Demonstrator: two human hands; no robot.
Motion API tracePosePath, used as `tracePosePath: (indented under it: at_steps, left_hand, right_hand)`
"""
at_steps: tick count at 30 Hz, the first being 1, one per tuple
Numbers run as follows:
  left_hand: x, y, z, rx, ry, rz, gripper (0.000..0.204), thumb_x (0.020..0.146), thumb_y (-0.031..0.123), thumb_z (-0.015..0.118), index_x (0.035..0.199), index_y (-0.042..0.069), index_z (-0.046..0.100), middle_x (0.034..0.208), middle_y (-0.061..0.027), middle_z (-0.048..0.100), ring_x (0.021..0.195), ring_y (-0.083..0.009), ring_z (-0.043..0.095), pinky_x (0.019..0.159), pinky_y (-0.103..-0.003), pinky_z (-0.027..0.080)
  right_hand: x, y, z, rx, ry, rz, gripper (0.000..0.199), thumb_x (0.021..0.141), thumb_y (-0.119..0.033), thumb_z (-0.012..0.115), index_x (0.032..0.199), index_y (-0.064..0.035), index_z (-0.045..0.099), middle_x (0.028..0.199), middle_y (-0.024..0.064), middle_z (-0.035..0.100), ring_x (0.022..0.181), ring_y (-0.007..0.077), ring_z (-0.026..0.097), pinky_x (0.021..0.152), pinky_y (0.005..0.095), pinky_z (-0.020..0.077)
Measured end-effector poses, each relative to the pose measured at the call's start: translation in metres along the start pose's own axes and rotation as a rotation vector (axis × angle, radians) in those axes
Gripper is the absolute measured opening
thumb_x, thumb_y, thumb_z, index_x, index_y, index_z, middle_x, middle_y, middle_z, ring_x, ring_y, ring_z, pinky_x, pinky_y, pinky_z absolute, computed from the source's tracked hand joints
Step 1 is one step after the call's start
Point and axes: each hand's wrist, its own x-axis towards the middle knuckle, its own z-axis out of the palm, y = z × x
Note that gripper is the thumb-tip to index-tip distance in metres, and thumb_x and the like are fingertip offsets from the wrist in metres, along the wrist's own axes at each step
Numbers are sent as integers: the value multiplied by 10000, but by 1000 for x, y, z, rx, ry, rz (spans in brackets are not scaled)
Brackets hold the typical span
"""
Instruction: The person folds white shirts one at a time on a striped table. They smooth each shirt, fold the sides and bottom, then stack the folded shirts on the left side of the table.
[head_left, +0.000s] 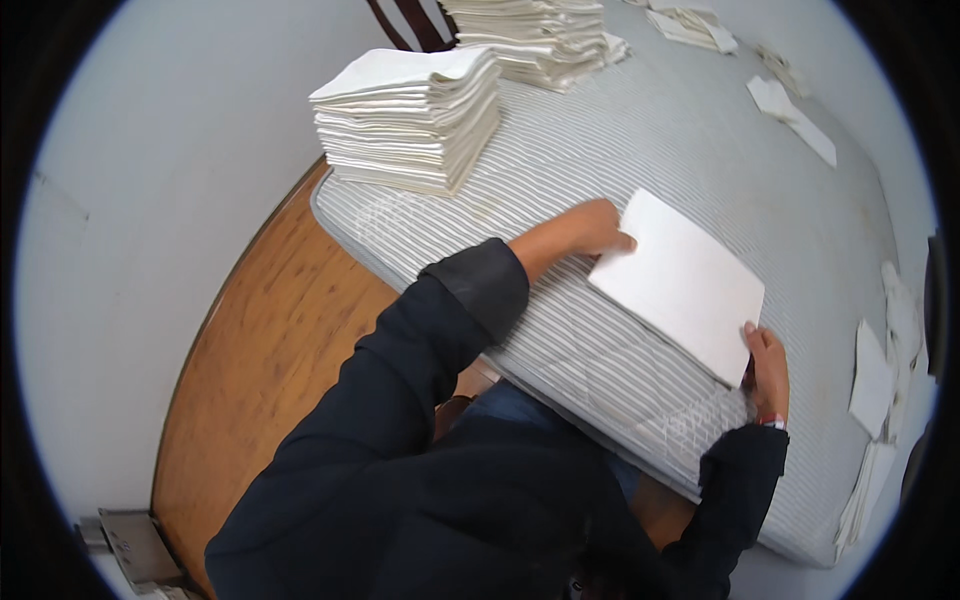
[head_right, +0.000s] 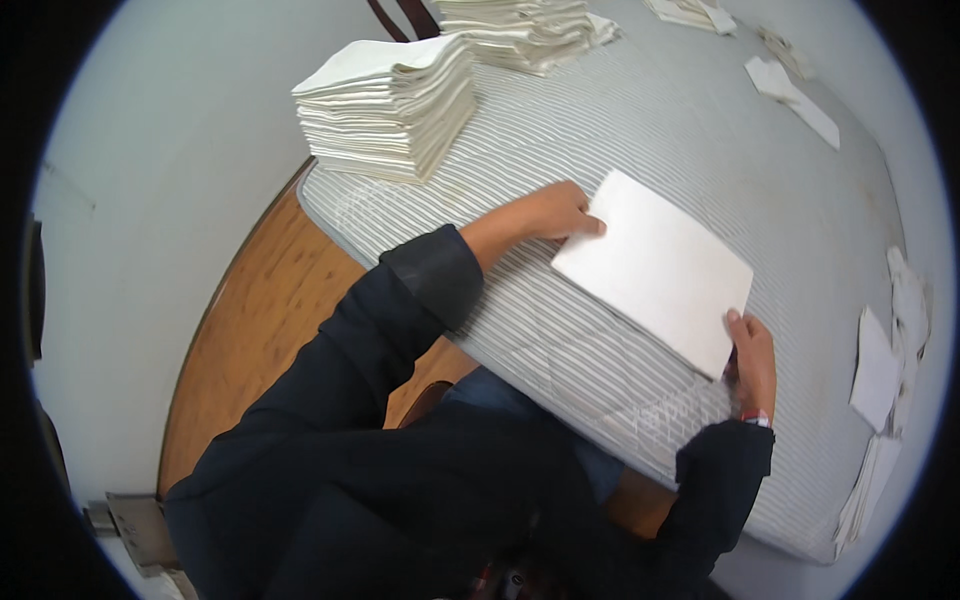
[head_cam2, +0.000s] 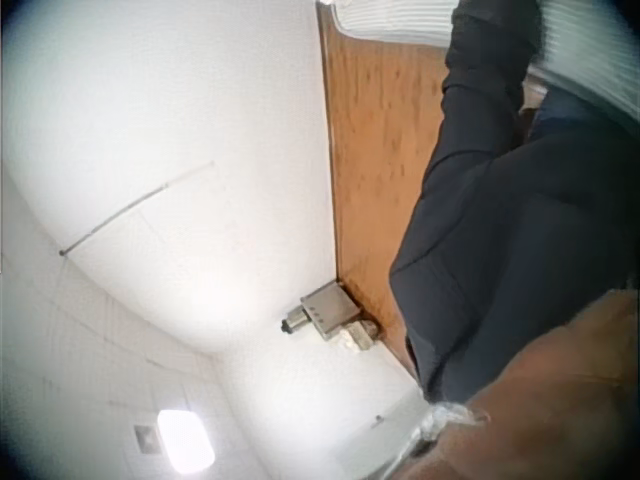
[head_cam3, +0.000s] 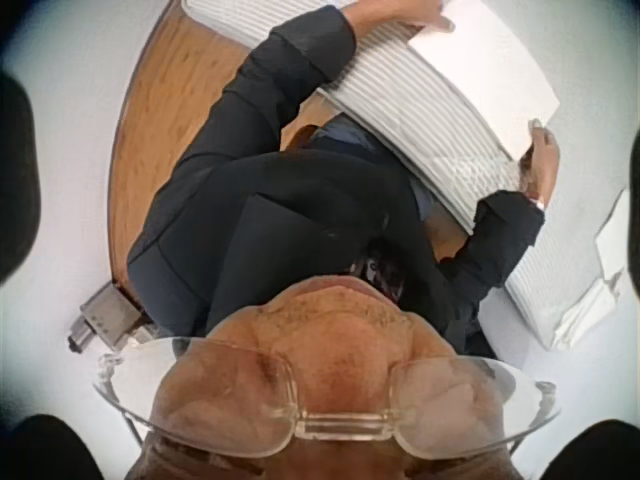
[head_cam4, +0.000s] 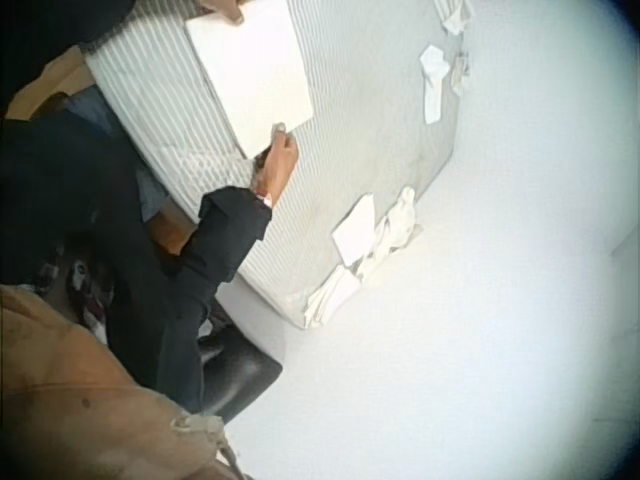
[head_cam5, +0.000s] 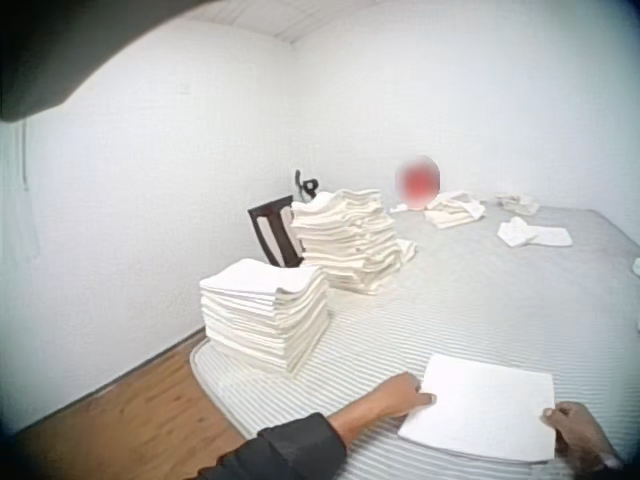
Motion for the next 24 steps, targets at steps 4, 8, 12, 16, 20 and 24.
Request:
tracePosePath:
  at_steps: [4,8,12,16,20,24]
  left_hand:
    - [-10,2,7,-150,-35,108,504,906,319,788,1172,-101,709,1062,-256,742,939,-322,717,829,-396,559]
    - [-22,4,-10,-307,2,127,377,896,253,805,1080,-53,683,998,-208,713,901,-300,680,796,-408,551]
    - [-26,8,-80,-134,132,201,399,918,302,761,1078,-57,689,985,-202,711,893,-286,679,782,-398,553]
    - [-37,6,-206,145,436,244,486,943,416,725,1119,-36,736,933,-155,730,820,-270,691,733,-400,557]
    - [-62,-19,-331,61,709,122,325,953,185,718,1161,-65,721,1009,-162,752,882,-232,709,763,-356,559]
    - [-75,-91,-414,129,1027,170,310,940,175,722,1096,-93,738,922,-156,755,859,-217,705,761,-371,563]
  right_hand:
    - [4,14,-3,146,-129,3,316,1024,-336,658,1037,-20,653,797,-2,639,600,76,553,507,259,417]
    - [-5,-5,8,175,-145,-119,340,1013,-261,663,1182,32,631,1018,70,713,835,125,667,724,281,540]
    - [-13,-81,27,125,-151,-229,429,1006,-230,663,1304,70,589,1133,109,718,965,139,676,877,277,532]
    - [3,-185,73,188,-128,-521,544,1026,-303,660,1398,74,537,1032,106,717,834,114,676,730,235,535]
    - [28,-296,136,87,-205,-683,561,1048,-388,632,1401,42,559,930,33,661,733,52,582,606,206,458]
    - [61,-376,238,248,-393,-810,445,1060,-377,602,1213,39,625,950,64,654,808,122,619,722,278,542]
